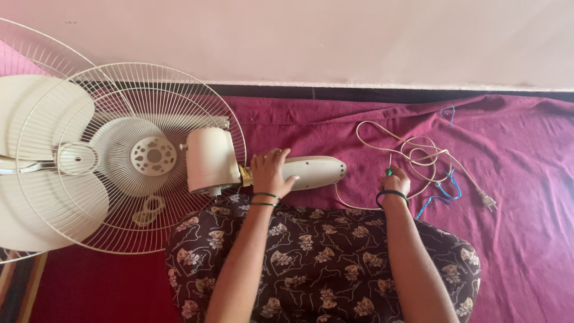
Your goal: The person uses a screwdriver to remove screws from the back cover of an electric fan motor housing, then detaches the motor housing from the fan cage. The person continues to unscrew and separate components of the fan motor assembly.
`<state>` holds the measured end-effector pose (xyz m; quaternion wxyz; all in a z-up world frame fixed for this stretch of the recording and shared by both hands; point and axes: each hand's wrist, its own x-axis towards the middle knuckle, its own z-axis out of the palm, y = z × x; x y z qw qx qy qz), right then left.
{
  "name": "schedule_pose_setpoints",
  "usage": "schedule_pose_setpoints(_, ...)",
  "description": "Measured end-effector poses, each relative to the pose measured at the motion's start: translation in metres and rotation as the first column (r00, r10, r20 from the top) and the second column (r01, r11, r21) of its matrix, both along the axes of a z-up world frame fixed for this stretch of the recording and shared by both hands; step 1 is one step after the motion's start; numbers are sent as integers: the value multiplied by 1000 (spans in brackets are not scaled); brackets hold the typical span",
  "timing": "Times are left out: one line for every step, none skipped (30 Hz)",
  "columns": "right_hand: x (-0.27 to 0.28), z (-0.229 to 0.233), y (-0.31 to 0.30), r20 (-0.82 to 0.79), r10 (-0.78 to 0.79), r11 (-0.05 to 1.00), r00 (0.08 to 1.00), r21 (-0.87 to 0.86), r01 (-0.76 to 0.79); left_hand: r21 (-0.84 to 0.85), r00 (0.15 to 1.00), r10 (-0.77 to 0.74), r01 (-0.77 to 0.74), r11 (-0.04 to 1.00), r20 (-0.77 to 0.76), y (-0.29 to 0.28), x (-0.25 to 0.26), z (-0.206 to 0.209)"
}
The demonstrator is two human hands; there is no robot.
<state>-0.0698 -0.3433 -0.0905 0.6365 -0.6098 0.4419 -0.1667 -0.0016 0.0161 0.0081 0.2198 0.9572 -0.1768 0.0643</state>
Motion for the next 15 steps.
schedule_pose_setpoints(0,-1,-3,20,-14,1000,1000,-9,14,-32,999,-13,15,999,49,5,1,5)
schedule_pose_setpoints(0,-3,-6,79,-24,1000,997,7,24,-69,996,-11,17,997,85,12,3,11)
schedule_pose_setpoints(-1,-5,-10,137,-38,999,990,23,35,-107,993,-10,23,994,119,21,6,17)
schedule_pose_setpoints(-1,-8,-14,194,-52,998,980,39,45,-144,988,-8,30,989,153,31,10,23)
schedule_pose_setpoints(-2,-12,-17,167,-70,997,983,42,64,-148,964,12,29,989,266,45,15,29)
schedule_pose_setpoints(-3,-16,-20,141,-88,996,986,45,82,-152,926,32,28,988,376,62,20,34)
schedule_pose_setpoints(-2,-20,-23,119,-104,994,987,49,99,-152,923,75,-17,988,379,80,23,39)
schedule_pose_setpoints(-1,-23,-25,92,-148,987,985,76,141,-153,917,117,-62,986,381,98,27,42)
schedule_pose_setpoints(1,-24,-25,64,-188,978,980,104,180,-128,907,156,-114,985,390,118,30,45)
schedule_pose_setpoints(2,-24,-26,33,-225,967,974,131,219,-104,896,194,-166,981,401,138,34,48)
schedule_pose_setpoints(2,-21,-25,5,-220,974,975,60,219,-120,905,270,-244,962,329,157,36,49)
schedule_pose_setpoints(1,-17,-23,-24,-216,976,976,-12,216,-130,904,345,-321,938,254,172,40,48)
schedule_pose_setpoints(1,-12,-17,-54,-208,976,977,-82,204,-132,890,420,-402,906,178,183,41,45)
schedule_pose_setpoints(1,-6,-10,-109,-184,957,977,-247,152,-114,870,493,-487,866,30,189,45,41)
schedule_pose_setpoints(0,1,-4,-166,-164,912,972,-402,85,-84,822,558,-568,819,-117,195,50,37)
